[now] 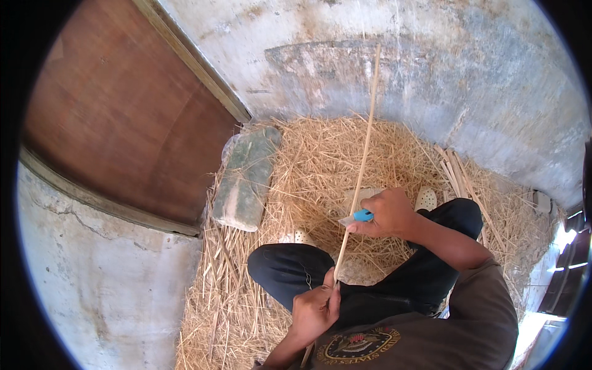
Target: The person sits on a straw-covered floor and uses a blue utility knife to shave the outer layer off a long, thin bamboo stick. They repeatedly scrape the tool along the length of the stick to smooth and thin it.
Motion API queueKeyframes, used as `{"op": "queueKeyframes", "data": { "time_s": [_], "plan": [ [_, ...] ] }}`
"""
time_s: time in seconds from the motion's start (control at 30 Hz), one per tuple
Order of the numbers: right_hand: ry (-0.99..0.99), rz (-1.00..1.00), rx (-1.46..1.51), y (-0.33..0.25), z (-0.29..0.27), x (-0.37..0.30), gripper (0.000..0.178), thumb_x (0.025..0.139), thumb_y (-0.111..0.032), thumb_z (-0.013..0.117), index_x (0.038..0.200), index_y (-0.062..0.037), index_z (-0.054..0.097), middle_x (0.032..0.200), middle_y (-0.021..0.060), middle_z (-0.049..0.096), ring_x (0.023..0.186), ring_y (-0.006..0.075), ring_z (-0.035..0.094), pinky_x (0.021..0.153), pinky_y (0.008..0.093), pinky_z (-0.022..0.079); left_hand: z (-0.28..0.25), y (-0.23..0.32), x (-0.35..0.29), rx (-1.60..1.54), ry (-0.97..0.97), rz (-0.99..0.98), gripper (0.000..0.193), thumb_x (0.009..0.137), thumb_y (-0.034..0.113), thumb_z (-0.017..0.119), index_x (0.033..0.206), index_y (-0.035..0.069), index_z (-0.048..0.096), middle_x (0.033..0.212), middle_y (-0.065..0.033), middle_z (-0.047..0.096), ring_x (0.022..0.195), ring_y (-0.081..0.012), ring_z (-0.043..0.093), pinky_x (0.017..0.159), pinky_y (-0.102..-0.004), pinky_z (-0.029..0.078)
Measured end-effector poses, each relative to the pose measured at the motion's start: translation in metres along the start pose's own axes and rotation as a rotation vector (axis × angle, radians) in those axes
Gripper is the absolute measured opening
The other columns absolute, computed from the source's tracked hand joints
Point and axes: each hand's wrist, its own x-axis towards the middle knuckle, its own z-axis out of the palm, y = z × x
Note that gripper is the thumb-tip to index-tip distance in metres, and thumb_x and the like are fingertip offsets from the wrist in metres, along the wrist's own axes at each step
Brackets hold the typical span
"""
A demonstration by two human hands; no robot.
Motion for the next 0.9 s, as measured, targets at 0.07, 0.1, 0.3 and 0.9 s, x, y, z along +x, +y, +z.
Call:
{"op": "queueKeyframes", "data": {
  "time_s": [0.07,0.1,0.3,0.9],
  "plan": [
    [-0.033,-0.005,0.047,-0.003,-0.004,-0.002,0.073,0.075,-0.080,0.051,0.060,-0.0100,0.065,0.048,0.0073,0.055,0.046,0.0267,0.058,0.045,0.0419,0.043,-0.001,0.007,0.010,0.056,0.025,0.008,0.031,0.083,0.004,0.065,0.113,-0.004,0.066,0.057,-0.0131,0.056,0.043,-0.0244,0.056,0.044,-0.0335,0.045],
    [-0.023,0.024,0.041,0.000,-0.003,-0.001,0.072,0.075,-0.079,0.052,0.059,-0.0095,0.064,0.047,0.0074,0.055,0.045,0.0271,0.057,0.044,0.0417,0.043,-0.002,0.011,0.013,0.084,0.034,0.014,0.031,0.083,0.004,0.065,0.113,-0.003,0.066,0.056,-0.0126,0.055,0.043,-0.0241,0.055,0.044,-0.0337,0.044],
    [0.143,0.151,-0.049,0.035,0.001,0.013,0.068,0.078,-0.073,0.055,0.053,-0.0102,0.057,0.043,0.0042,0.048,0.038,0.0228,0.051,0.040,0.0374,0.040,-0.005,0.024,0.022,0.141,0.006,0.058,0.033,0.083,0.003,0.066,0.115,-0.006,0.064,0.057,-0.0160,0.056,0.044,-0.0264,0.057,0.045,-0.0348,0.044],
    [0.066,0.011,0.014,0.018,0.000,-0.004,0.066,0.076,-0.073,0.058,0.055,-0.0106,0.059,0.043,0.0056,0.047,0.039,0.0247,0.051,0.039,0.0376,0.038,-0.003,0.009,0.000,0.148,0.013,0.108,0.016,0.083,0.005,0.066,0.096,-0.004,0.070,0.060,-0.0137,0.060,0.042,-0.0242,0.055,0.044,-0.0335,0.045]
  ]
}}
